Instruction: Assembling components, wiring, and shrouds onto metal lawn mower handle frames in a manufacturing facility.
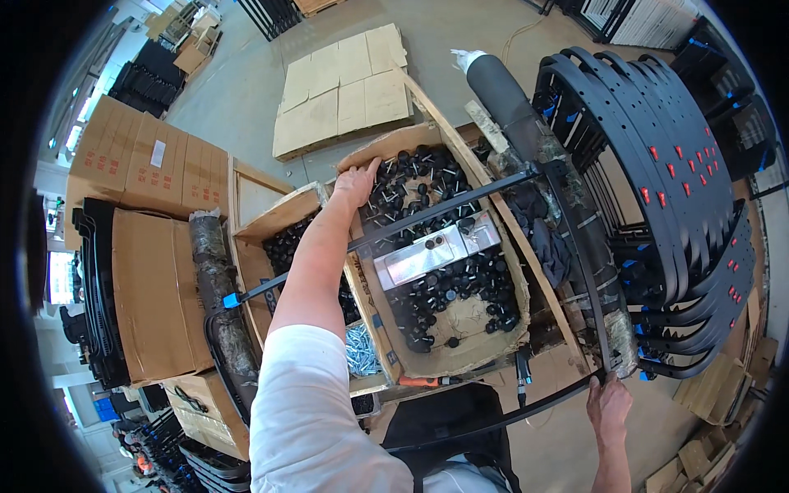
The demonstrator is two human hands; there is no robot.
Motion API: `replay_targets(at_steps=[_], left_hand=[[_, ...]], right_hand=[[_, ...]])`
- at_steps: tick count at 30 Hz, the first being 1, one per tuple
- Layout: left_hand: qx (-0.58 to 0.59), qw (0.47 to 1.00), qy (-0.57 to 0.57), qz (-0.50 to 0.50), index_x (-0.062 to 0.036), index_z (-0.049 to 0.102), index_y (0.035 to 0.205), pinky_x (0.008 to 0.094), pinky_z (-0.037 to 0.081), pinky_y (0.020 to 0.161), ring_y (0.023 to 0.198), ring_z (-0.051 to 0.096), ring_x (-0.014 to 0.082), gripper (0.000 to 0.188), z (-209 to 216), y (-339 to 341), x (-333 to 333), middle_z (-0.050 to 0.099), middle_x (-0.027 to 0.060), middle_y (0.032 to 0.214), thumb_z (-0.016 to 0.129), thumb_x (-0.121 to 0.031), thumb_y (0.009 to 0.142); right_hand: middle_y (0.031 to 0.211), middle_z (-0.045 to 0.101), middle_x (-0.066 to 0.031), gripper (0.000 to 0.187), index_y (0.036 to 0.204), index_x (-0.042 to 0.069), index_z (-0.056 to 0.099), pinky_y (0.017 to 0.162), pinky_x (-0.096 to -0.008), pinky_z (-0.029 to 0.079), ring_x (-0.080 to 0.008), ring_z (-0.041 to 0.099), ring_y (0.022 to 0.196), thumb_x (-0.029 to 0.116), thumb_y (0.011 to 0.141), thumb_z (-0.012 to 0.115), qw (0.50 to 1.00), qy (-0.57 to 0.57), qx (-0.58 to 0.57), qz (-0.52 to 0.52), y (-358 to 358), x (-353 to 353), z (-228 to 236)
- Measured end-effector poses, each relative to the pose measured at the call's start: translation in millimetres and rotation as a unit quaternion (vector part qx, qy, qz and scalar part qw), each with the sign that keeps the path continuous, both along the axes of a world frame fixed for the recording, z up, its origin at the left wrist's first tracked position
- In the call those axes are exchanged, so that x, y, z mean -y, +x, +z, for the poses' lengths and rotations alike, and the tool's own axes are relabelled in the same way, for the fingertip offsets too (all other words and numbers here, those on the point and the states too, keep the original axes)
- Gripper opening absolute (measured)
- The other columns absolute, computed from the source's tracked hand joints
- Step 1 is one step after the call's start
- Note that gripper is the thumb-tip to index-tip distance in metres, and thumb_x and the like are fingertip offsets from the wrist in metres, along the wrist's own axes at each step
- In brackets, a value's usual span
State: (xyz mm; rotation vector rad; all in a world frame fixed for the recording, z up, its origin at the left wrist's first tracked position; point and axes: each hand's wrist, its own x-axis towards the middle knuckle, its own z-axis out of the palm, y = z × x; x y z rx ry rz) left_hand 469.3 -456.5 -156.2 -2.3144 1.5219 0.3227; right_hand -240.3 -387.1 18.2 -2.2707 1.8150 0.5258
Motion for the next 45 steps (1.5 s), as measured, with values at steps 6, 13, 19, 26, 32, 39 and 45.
replay_targets(at_steps=[6,13,19,26,32,39,45], left_hand=[[-0.092,0.995,0.033,-0.021,-0.023,0.032,0.164,0.0487,0.056,0.102,0.12,0.069,0.041,0.068,9,8,15,0.068,0.0197,0.137,0.05,-0.005,0.101],[-0.084,0.987,-0.121,0.061,-0.0026,0.054,0.125,0.0489,0.059,0.093,0.11,0.073,0.0403,0.026,-10,2,28,0.073,0.0281,0.115,0.054,-0.011,0.1],[-0.331,0.9,-0.237,0.155,0.0,0.055,0.129,0.0425,0.062,0.085,0.104,0.073,0.0309,0.031,48,-16,6,0.072,0.0199,0.119,0.06,-0.016,0.103],[-0.773,0.425,-0.33,0.337,-0.0031,0.054,0.139,0.0308,0.055,0.071,0.089,0.067,0.0161,0.037,152,-154,-150,0.069,0.0069,0.104,0.06,-0.023,0.108],[-0.723,0.424,-0.391,0.381,-0.006,0.063,0.132,0.0206,0.048,0.061,0.077,0.06,0.0054,0.03,142,-223,-227,0.068,0.0014,0.097,0.053,-0.027,0.114],[-0.717,0.359,-0.324,0.501,-0.0051,0.06,0.114,0.0225,0.039,0.054,0.066,0.051,0.0056,0.048,129,-218,-327,0.059,-0.0006,0.081,0.041,-0.049,0.114],[-0.698,0.524,-0.284,0.397,-0.0036,0.054,0.125,0.0312,0.046,0.077,0.084,0.056,0.0147,0.033,128,-244,-406,0.057,0.0055,0.094,0.053,-0.033,0.11]], right_hand=[[0.09,0.072,-0.0278,0.03,0.102,-0.005,0.064,0.077,-0.0532,0.057,-0.0473,0.071,0.086,0.024,0.098,0.068,1.0,0.014,-0.011,0.012,1,1,0],[0.09,0.072,-0.0271,0.033,0.103,-0.004,0.066,0.078,-0.0534,0.057,-0.0456,0.072,0.085,0.028,0.096,0.07,0.999,0.014,-0.038,0.024,-1,5,-4],[0.089,0.071,-0.0219,0.022,0.09,0.001,0.071,0.076,-0.0515,0.054,-0.0416,0.07,0.085,0.023,0.09,0.072,0.998,0.004,0.056,-0.018,93,48,74],[0.111,0.072,-0.003,0.037,0.134,0.001,0.067,0.086,-0.0265,0.054,-0.0099,0.065,0.091,0.015,0.1,0.071,0.744,0.285,0.604,0.009,339,53,38],[0.102,0.074,-0.0067,0.035,0.135,0.003,0.068,0.076,-0.0277,0.057,-0.0098,0.068,0.082,0.018,0.103,0.067,0.789,0.324,0.513,0.094,402,-12,-8],[0.085,0.065,-0.0026,0.034,0.112,0.003,0.059,0.057,-0.0254,0.042,-0.0068,0.047,0.064,0.035,0.113,0.051,0.809,0.344,0.46,0.124,462,9,0],[0.111,0.069,-0.0107,0.035,0.133,0.004,0.063,0.1,-0.0375,0.049,-0.0195,0.062,0.106,0.024,0.105,0.059,0.841,0.297,0.344,0.293,513,-9,17]])
